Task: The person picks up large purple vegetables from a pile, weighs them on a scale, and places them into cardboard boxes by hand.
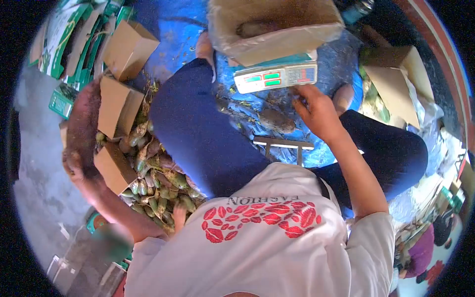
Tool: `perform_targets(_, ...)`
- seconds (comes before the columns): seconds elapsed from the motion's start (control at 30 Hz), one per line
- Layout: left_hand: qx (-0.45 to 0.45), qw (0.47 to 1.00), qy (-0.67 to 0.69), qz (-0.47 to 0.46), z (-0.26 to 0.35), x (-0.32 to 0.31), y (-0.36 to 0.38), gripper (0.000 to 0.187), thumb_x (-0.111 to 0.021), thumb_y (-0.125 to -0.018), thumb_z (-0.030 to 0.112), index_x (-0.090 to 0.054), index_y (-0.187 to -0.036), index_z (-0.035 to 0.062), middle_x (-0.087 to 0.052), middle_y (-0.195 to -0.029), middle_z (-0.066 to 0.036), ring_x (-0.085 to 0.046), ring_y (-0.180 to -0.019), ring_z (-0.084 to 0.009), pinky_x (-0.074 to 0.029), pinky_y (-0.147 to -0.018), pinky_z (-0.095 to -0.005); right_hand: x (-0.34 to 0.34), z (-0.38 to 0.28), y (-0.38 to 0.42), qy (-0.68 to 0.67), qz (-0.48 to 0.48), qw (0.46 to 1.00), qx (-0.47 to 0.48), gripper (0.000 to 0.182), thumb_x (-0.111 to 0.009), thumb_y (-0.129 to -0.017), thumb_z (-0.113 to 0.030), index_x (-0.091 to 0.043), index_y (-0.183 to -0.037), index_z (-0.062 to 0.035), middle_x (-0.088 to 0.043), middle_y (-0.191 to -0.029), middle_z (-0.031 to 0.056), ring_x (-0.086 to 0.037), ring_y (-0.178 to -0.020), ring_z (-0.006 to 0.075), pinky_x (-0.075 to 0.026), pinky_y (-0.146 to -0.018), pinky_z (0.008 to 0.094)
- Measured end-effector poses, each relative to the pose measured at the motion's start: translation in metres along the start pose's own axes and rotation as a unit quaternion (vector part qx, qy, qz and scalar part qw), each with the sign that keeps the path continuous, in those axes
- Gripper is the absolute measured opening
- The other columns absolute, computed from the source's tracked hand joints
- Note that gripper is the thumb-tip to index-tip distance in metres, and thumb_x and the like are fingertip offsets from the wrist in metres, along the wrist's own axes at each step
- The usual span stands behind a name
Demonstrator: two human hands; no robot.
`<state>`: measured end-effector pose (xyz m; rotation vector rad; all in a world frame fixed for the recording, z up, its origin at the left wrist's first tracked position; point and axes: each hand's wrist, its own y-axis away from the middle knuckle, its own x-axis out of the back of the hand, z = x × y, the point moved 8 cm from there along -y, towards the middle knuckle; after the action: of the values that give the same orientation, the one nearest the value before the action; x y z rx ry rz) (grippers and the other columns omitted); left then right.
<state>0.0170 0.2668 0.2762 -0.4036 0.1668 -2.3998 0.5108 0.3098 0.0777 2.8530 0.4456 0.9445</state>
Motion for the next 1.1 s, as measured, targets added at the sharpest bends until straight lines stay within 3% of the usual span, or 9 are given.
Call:
perform_targets(0.2, -0.022, 0.954, 0.010, -0.298, 0.064, -0.152, 0.064, 0.072, -0.071, -0.068, 0.032, -0.038, -0.125, 0.0012, -0.046, -0.119, -0.012, -0.047, -0.110, -0.0244, -0.038, -0.094, -0.0366, 0.105, -0.107, 0.041, 0.124, 0.230, 0.941, 0.218, 0.052, -0.072, -0.061, -0.014, -0.054, -0.109, -0.0041, -0.056, -0.104, 0.0136, -0.055, -0.092, 0.0302, -0.045, -0.078, 0.0393)
perform_targets(0.27, 0.052, 0.938, -0.024, -0.342, 0.054, -0.216, 0.111, 0.063, -0.079, -0.057, 0.034, -0.053, -0.105, 0.0035, -0.053, -0.101, -0.006, -0.052, -0.096, -0.0184, -0.042, -0.084, -0.0307, 0.091, -0.122, 0.051, 0.165, 0.173, 0.929, 0.282, 0.066, -0.076, -0.055, -0.017, -0.051, -0.115, -0.0072, -0.054, -0.110, 0.0120, -0.053, -0.097, 0.0291, -0.044, -0.081, 0.0409)
perform_targets(0.33, 0.127, 0.889, -0.027, -0.439, 0.021, -0.263, 0.154, 0.050, -0.077, -0.063, 0.025, -0.054, -0.103, 0.0044, -0.056, -0.093, -0.005, -0.053, -0.090, -0.0152, -0.042, -0.080, -0.0274, 0.072, -0.124, 0.052, 0.217, 0.136, 0.920, 0.297, 0.073, -0.077, -0.052, -0.018, -0.048, -0.118, -0.0086, -0.053, -0.111, 0.0120, -0.052, -0.100, 0.0287, -0.043, -0.083, 0.0413)
perform_targets(0.47, 0.404, 0.777, 0.093, -0.475, -0.062, -0.309, 0.237, 0.042, -0.061, -0.083, 0.034, -0.051, -0.106, 0.0003, -0.058, -0.095, -0.010, -0.056, -0.089, -0.0164, -0.049, -0.067, -0.0294, 0.032, -0.058, 0.049, 0.185, 0.027, 0.962, 0.197, 0.084, -0.078, -0.050, -0.022, -0.042, -0.125, -0.0081, -0.052, -0.113, 0.0141, -0.053, -0.101, 0.0299, -0.043, -0.086, 0.0389)
perform_targets(0.57, 0.484, 0.678, 0.039, -0.552, -0.094, -0.322, 0.265, 0.049, -0.045, -0.090, 0.044, -0.049, -0.110, -0.0016, -0.058, -0.102, -0.014, -0.058, -0.092, -0.0204, -0.051, -0.063, -0.0309, 0.015, 0.003, 0.055, 0.013, -0.023, 0.998, 0.059, 0.084, -0.078, -0.052, -0.025, -0.041, -0.125, -0.0046, -0.054, -0.112, 0.0168, -0.055, -0.100, 0.0306, -0.044, -0.086, 0.0362)
perform_targets(0.67, 0.425, 0.710, -0.059, -0.558, -0.106, -0.331, 0.265, 0.056, -0.035, -0.092, 0.048, -0.048, -0.114, -0.0021, -0.057, -0.104, -0.017, -0.059, -0.093, -0.0230, -0.051, -0.064, -0.0313, -0.010, 0.053, 0.065, -0.229, -0.087, 0.969, -0.040, 0.077, -0.078, -0.057, -0.021, -0.042, -0.122, -0.0010, -0.054, -0.109, 0.0144, -0.054, -0.100, 0.0239, -0.042, -0.088, 0.0324)
perform_targets(0.8, 0.399, 0.729, -0.022, -0.556, -0.109, -0.346, 0.273, 0.051, -0.045, -0.090, 0.043, -0.048, -0.116, -0.0011, -0.059, -0.097, -0.013, -0.058, -0.084, -0.0185, -0.048, -0.064, -0.0285, -0.030, 0.084, 0.075, -0.373, -0.167, 0.898, -0.162, 0.077, -0.076, -0.061, -0.022, -0.040, -0.126, 0.0007, -0.055, -0.110, 0.0121, -0.053, -0.101, 0.0192, -0.041, -0.089, 0.0292)
perform_targets(0.87, 0.301, 0.753, -0.082, -0.580, -0.110, -0.352, 0.271, 0.047, -0.050, -0.089, 0.040, -0.051, -0.114, -0.0005, -0.060, -0.092, -0.010, -0.057, -0.080, -0.0163, -0.046, -0.063, -0.0267, -0.038, 0.093, 0.076, -0.388, -0.190, 0.886, -0.169, 0.077, -0.076, -0.062, -0.021, -0.039, -0.126, 0.0012, -0.054, -0.110, 0.0120, -0.053, -0.101, 0.0194, -0.042, -0.089, 0.0295)
perform_targets(1.1, 0.350, 0.735, -0.066, -0.577, -0.121, -0.350, 0.269, 0.027, -0.061, -0.084, 0.022, -0.060, -0.098, -0.0006, -0.061, -0.083, -0.004, -0.055, -0.071, -0.0108, -0.043, -0.059, -0.0235, -0.046, 0.094, 0.086, -0.497, -0.272, 0.798, -0.204, 0.078, -0.074, -0.063, -0.023, -0.038, -0.127, 0.0027, -0.055, -0.112, 0.0141, -0.055, -0.099, 0.0203, -0.043, -0.089, 0.0307)
